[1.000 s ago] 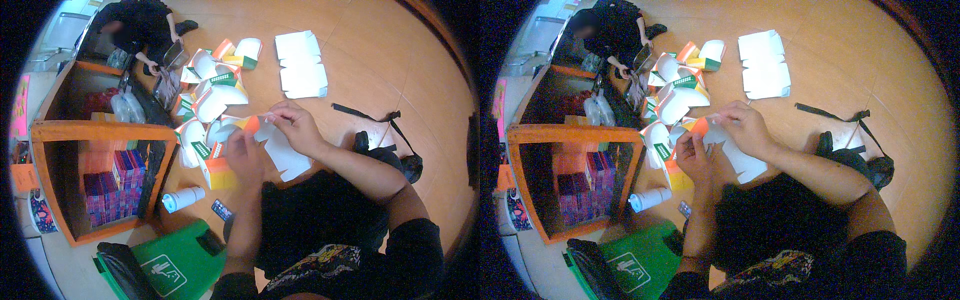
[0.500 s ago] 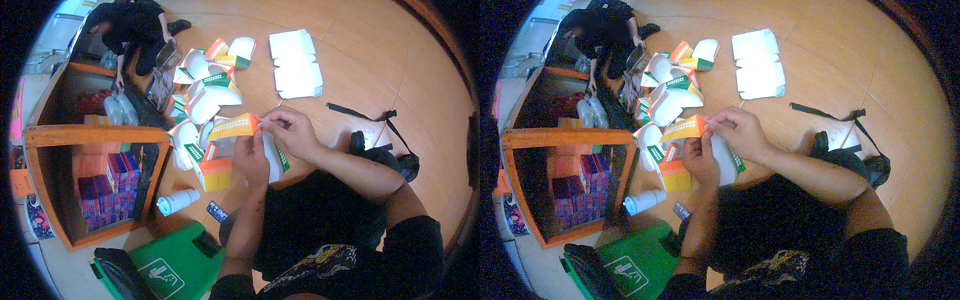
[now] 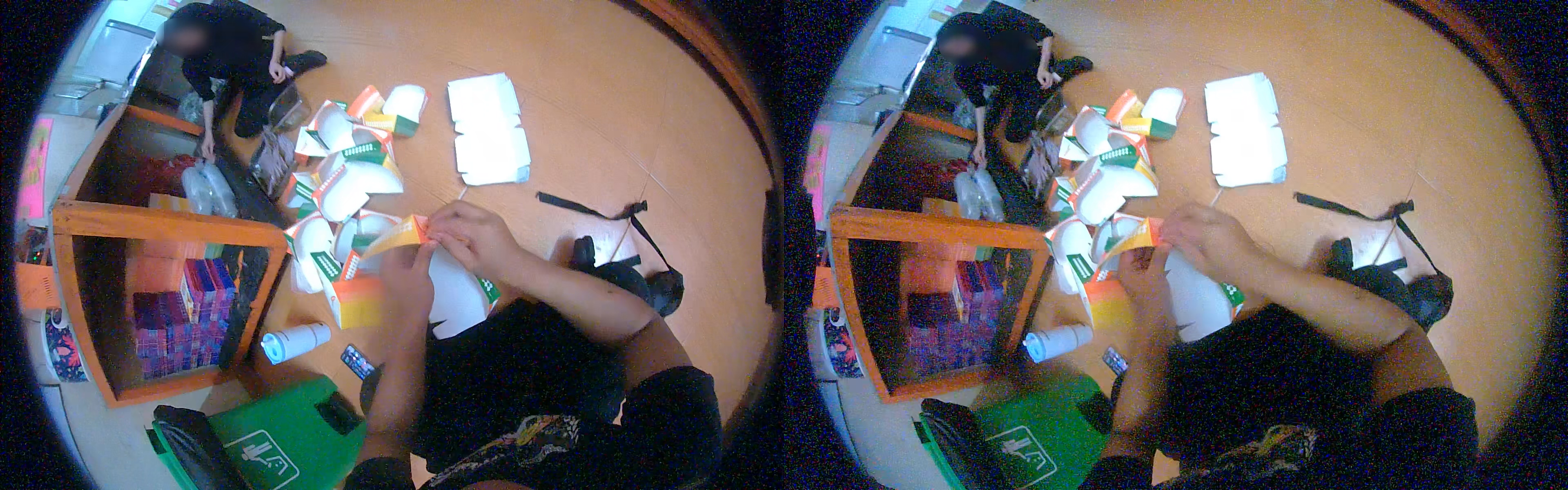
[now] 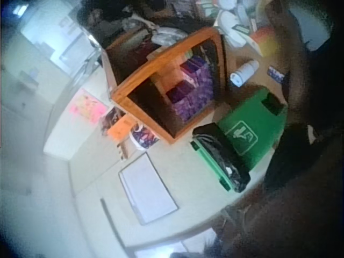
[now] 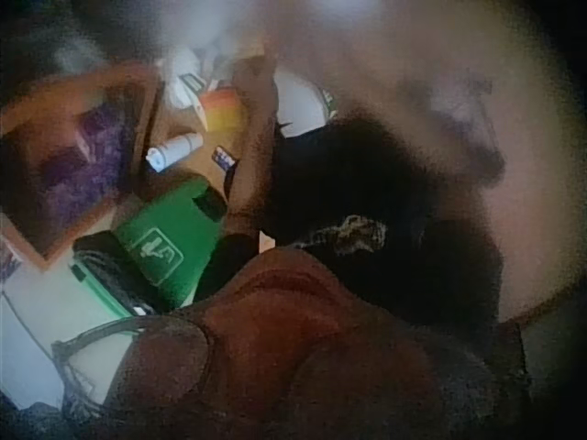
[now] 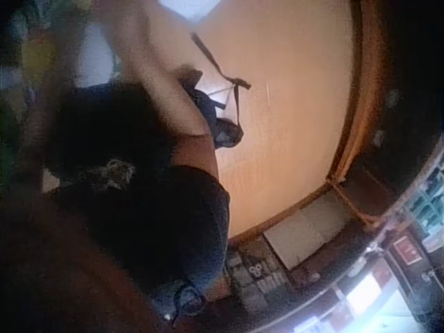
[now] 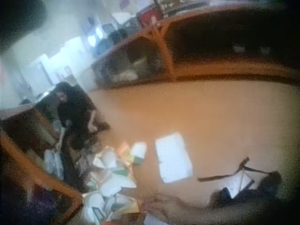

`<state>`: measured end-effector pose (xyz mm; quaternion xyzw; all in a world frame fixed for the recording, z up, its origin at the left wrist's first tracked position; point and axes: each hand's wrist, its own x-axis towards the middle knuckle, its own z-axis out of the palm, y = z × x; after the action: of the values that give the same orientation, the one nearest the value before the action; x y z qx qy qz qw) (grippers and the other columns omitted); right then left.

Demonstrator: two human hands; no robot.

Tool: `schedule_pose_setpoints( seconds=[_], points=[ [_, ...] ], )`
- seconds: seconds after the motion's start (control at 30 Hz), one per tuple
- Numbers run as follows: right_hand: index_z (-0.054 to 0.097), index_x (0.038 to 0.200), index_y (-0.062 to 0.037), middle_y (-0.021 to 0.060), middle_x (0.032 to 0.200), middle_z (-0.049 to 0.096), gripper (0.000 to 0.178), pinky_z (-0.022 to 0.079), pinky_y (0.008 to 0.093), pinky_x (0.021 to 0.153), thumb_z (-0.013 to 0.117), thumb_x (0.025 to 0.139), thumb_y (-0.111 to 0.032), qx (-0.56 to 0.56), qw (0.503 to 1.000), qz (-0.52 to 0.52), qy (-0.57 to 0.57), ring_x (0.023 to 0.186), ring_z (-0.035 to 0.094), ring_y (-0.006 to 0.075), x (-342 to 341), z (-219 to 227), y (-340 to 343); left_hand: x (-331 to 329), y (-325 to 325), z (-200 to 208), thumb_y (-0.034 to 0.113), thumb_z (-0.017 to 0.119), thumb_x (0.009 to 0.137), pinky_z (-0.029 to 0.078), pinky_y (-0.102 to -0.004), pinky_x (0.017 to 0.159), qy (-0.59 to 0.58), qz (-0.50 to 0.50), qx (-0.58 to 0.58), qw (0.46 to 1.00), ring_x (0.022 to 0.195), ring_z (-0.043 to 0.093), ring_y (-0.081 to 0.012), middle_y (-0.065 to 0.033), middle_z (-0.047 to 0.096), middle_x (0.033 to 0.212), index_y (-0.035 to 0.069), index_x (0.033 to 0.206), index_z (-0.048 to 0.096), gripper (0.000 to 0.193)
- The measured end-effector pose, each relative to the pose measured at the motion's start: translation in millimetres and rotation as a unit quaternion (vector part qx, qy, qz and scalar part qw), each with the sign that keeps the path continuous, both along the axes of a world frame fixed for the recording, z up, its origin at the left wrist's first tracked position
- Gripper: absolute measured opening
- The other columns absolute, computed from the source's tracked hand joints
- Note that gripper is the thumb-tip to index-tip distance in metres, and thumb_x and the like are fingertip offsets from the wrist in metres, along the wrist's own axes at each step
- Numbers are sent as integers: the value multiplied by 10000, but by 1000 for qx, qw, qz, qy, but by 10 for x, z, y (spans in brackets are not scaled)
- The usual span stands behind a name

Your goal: The person sits on the floor and assembles small printed cardboard boxes by folding and taping the flaps. They handle flat box blanks, fold them into shape, and secure the edges with tape, stacking completed boxes nearby.

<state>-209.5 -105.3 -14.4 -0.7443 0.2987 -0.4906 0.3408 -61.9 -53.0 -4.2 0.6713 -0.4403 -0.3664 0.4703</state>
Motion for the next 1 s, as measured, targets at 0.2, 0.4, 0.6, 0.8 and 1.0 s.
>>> schedule_pose_setpoints(
  seconds=[0.2,0.4,0.6,0.8,1.0],
  points=[
    [699,944,-16,132,982,662,129,523,317,789,654,826,-44,106,984,-11,-144,909,652,240,108,-53,47,26,-30,111,114,682,850,490,-307,831,49,18,-58,997,914,627,-178,-116,665,993,-19,1061,619,257],
    [699,978,-23,125,974,650,170,521,339,805,625,825,-12,22,998,12,-61,914,641,241,27,-47,76,-77,10,320,109,651,880,485,-296,791,24,-9,-19,999,899,611,-157,-84,647,1015,-2,1055,604,213],
    [615,1159,-36,125,1067,608,255,533,328,781,552,917,-87,71,989,60,-111,888,639,242,34,-23,124,25,81,296,91,596,904,483,-332,815,-199,-15,-104,974,914,616,-216,-121,638,988,14,1076,602,189],
    [408,1346,-41,142,1200,563,602,590,416,665,444,953,-495,535,785,148,-275,930,641,269,-283,239,-269,90,56,338,79,577,844,477,-414,860,-304,-144,-265,904,940,617,-346,-129,646,909,39,929,645,116],
    [515,1243,-16,99,1075,637,508,565,398,658,550,929,-413,500,847,130,-121,867,650,223,-373,260,-424,404,119,153,76,591,780,437,-453,935,-227,-168,-147,948,1075,576,-297,-76,652,970,101,874,669,124]
  ],
)
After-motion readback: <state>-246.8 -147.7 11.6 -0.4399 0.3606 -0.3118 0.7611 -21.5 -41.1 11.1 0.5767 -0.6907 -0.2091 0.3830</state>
